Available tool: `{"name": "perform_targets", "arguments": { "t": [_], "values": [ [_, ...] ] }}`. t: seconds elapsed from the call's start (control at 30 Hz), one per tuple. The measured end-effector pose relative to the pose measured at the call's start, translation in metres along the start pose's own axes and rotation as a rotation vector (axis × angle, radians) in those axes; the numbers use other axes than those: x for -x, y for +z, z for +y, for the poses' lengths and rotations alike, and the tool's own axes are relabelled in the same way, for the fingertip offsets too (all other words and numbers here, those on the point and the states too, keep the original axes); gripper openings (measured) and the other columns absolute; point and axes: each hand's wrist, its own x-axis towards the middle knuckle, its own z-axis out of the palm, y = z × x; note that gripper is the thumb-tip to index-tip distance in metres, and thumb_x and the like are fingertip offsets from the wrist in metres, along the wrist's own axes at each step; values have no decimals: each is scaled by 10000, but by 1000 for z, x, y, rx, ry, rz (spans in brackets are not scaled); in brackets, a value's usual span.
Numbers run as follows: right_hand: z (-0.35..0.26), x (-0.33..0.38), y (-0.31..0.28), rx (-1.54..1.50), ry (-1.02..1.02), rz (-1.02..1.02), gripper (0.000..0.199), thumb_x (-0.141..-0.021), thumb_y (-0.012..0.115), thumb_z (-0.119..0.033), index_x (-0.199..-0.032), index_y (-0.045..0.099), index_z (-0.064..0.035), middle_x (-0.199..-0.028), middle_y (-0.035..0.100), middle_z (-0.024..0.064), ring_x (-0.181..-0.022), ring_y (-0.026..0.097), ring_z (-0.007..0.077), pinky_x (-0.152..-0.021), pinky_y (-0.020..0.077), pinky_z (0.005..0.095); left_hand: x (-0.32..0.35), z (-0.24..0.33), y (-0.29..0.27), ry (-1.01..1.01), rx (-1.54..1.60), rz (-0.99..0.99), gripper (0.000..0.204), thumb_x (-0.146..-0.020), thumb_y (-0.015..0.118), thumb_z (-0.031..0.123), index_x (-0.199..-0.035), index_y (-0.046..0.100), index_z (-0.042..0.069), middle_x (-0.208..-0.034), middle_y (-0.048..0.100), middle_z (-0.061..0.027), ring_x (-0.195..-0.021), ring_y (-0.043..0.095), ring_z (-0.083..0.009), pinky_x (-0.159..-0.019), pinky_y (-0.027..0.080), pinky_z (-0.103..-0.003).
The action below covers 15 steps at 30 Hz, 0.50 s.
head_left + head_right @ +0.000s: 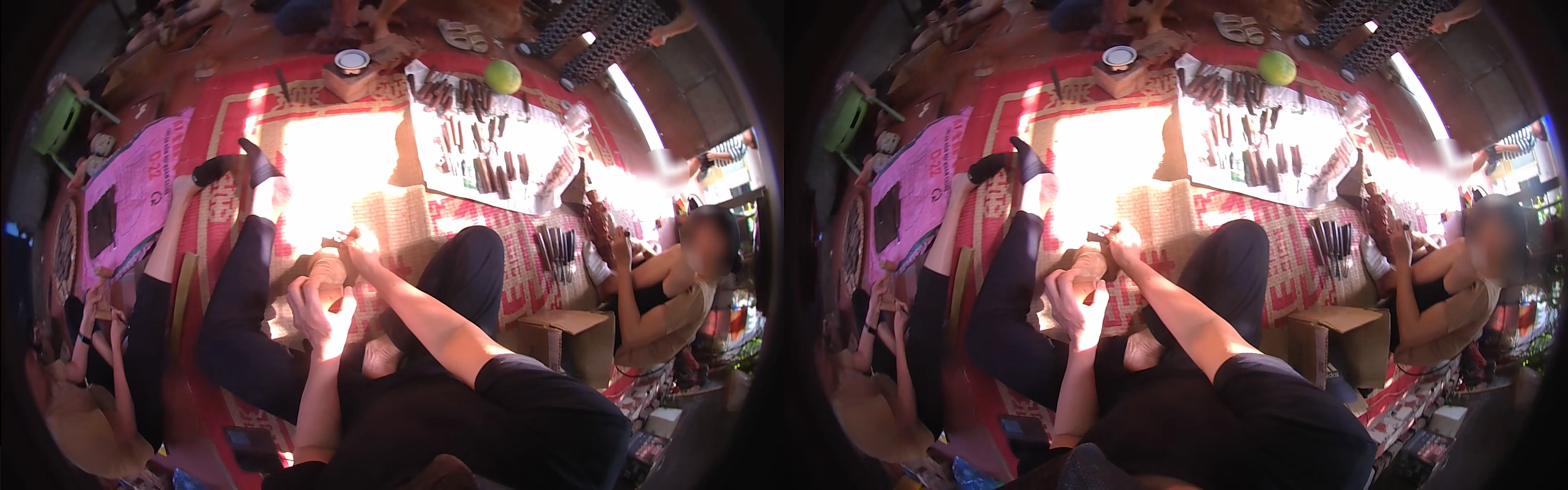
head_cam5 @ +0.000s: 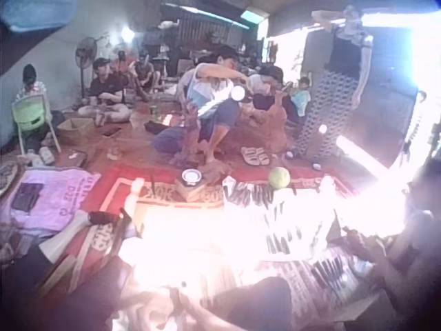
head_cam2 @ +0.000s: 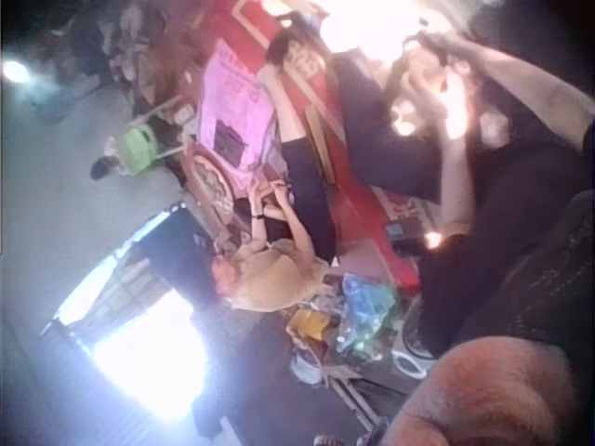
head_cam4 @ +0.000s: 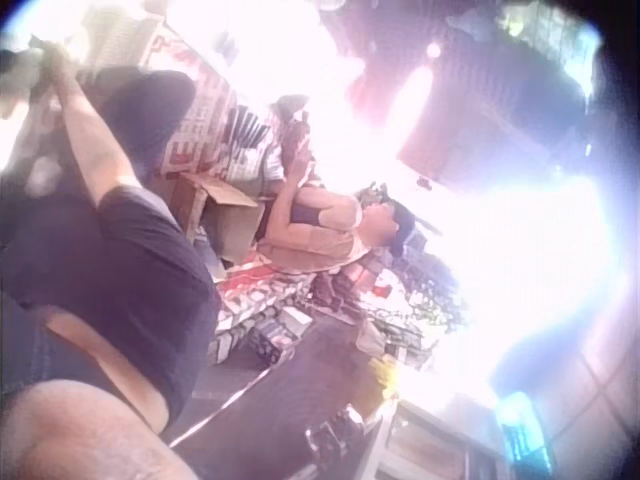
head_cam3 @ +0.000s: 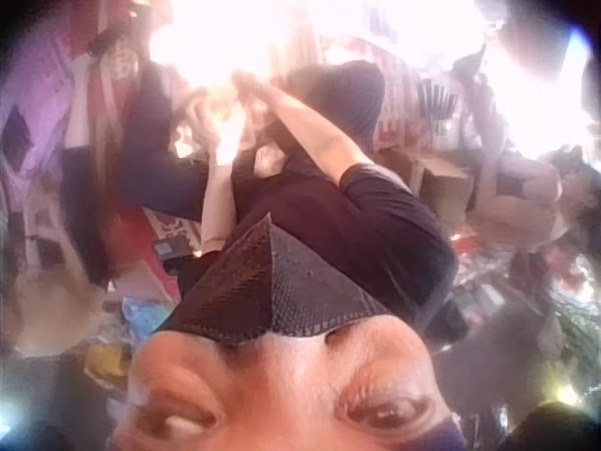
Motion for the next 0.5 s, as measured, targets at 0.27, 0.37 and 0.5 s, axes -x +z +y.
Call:
{"name": "perform_targets", "arguments": {
  "t": [0.27,0.37,0.5],
  "values": [
    [-25,46,2,-44,-113,-36,269,-877,640,-228,-910,554,25,-740,610,154,-666,567,273,-649,463,365,0,-4,0,44,-23,44,467,-623,808,191,-999,562,65,-1008,505,-133,-937,542,-335,-756,496,-447],
    [-15,27,5,18,-57,16,256,-868,669,-223,-915,558,2,-784,631,140,-700,591,279,-647,466,361,2,-4,-3,-7,-23,20,468,-621,807,200,-1001,566,67,-1008,508,-128,-941,542,-341,-767,495,-443],
    [5,11,5,-394,-151,-75,223,-883,653,-198,-894,522,-18,-730,577,117,-699,581,210,-649,466,352,2,-8,-2,3,-12,46,453,-626,804,204,-991,571,70,-1010,510,-126,-945,543,-336,-770,495,-440]
  ]
}}
